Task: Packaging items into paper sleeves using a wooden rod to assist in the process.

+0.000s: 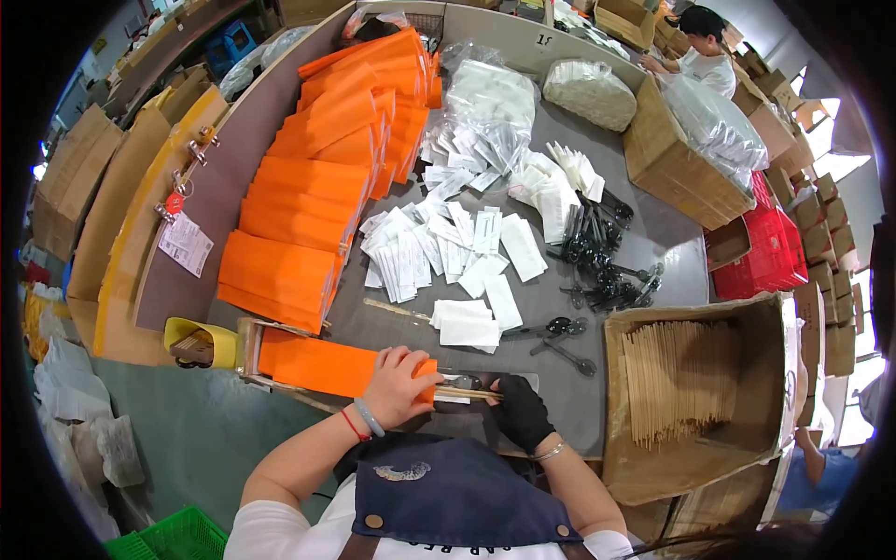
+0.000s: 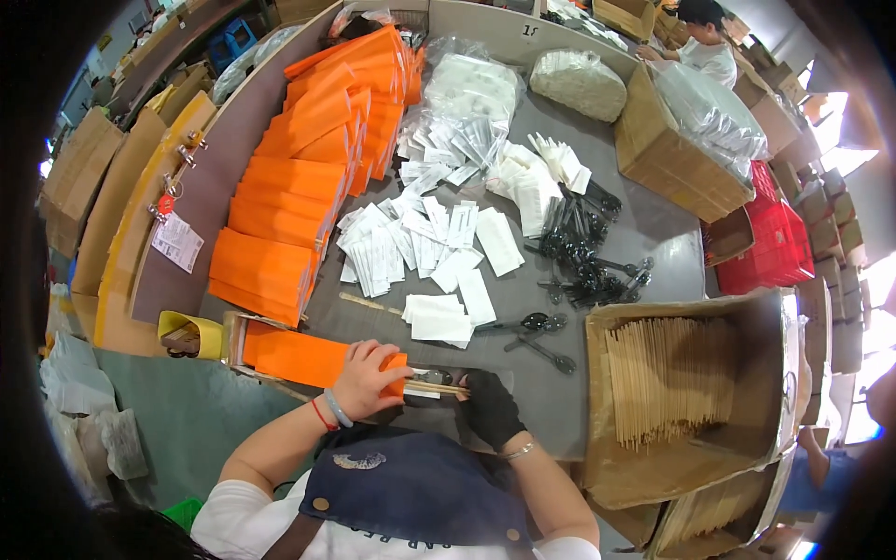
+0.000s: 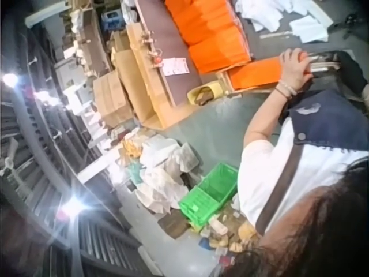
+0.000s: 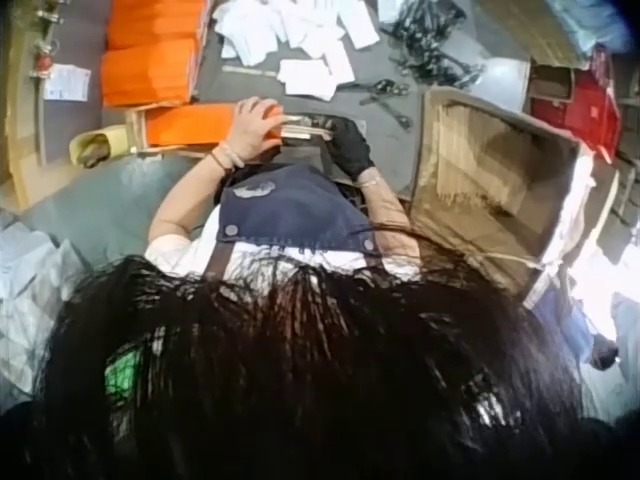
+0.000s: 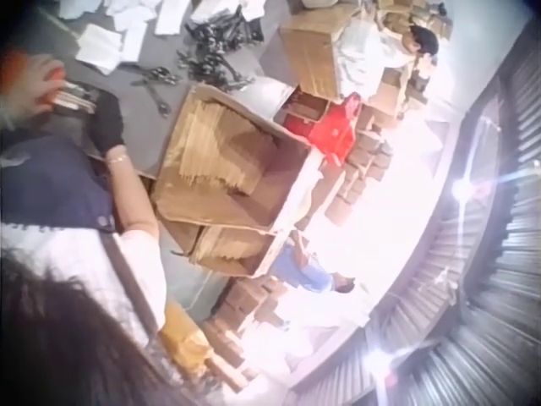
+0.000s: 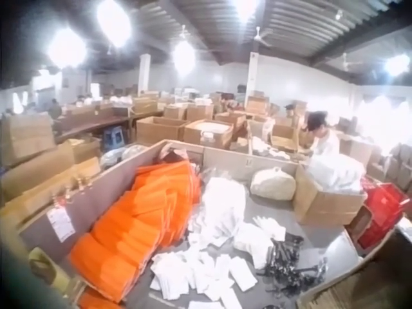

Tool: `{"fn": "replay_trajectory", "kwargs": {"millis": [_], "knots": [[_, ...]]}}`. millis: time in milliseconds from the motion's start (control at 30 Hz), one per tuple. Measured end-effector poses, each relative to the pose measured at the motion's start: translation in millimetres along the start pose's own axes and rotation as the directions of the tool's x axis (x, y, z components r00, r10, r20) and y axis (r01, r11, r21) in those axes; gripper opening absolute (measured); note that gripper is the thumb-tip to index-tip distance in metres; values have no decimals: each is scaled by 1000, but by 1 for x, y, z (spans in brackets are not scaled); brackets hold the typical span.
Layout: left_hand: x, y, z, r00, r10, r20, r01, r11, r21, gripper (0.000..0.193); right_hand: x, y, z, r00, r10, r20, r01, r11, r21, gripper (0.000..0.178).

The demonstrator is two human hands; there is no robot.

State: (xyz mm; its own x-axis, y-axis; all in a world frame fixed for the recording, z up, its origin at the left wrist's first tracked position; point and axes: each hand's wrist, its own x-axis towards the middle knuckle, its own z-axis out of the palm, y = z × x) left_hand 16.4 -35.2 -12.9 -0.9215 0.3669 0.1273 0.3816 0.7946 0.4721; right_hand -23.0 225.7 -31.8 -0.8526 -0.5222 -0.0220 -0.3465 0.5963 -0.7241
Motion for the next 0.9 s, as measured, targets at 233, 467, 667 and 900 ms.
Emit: {"fn": "replay_trajectory", "kwargs": {"millis": [233, 467, 667, 900], "knots": [[17, 20, -3, 996, 14, 86, -26, 990, 140, 69, 6, -13, 8, 996, -49, -68, 51, 998, 24, 19], [20, 19, 14, 996, 30, 83, -37, 995, 88, 67, 16, -34, 20, 996, 41, -76, -23, 974, 226, 15], [22, 22, 4, 994, 62, 85, -70, 993, 92, 58, 3, -11, 5, 991, 131, -4, -127, 972, 198, 12], [30, 19, 7, 993, 93, 67, -100, 988, 119, 39, 10, -24, 31, 981, 137, -135, -119, 984, 129, 49]]}}
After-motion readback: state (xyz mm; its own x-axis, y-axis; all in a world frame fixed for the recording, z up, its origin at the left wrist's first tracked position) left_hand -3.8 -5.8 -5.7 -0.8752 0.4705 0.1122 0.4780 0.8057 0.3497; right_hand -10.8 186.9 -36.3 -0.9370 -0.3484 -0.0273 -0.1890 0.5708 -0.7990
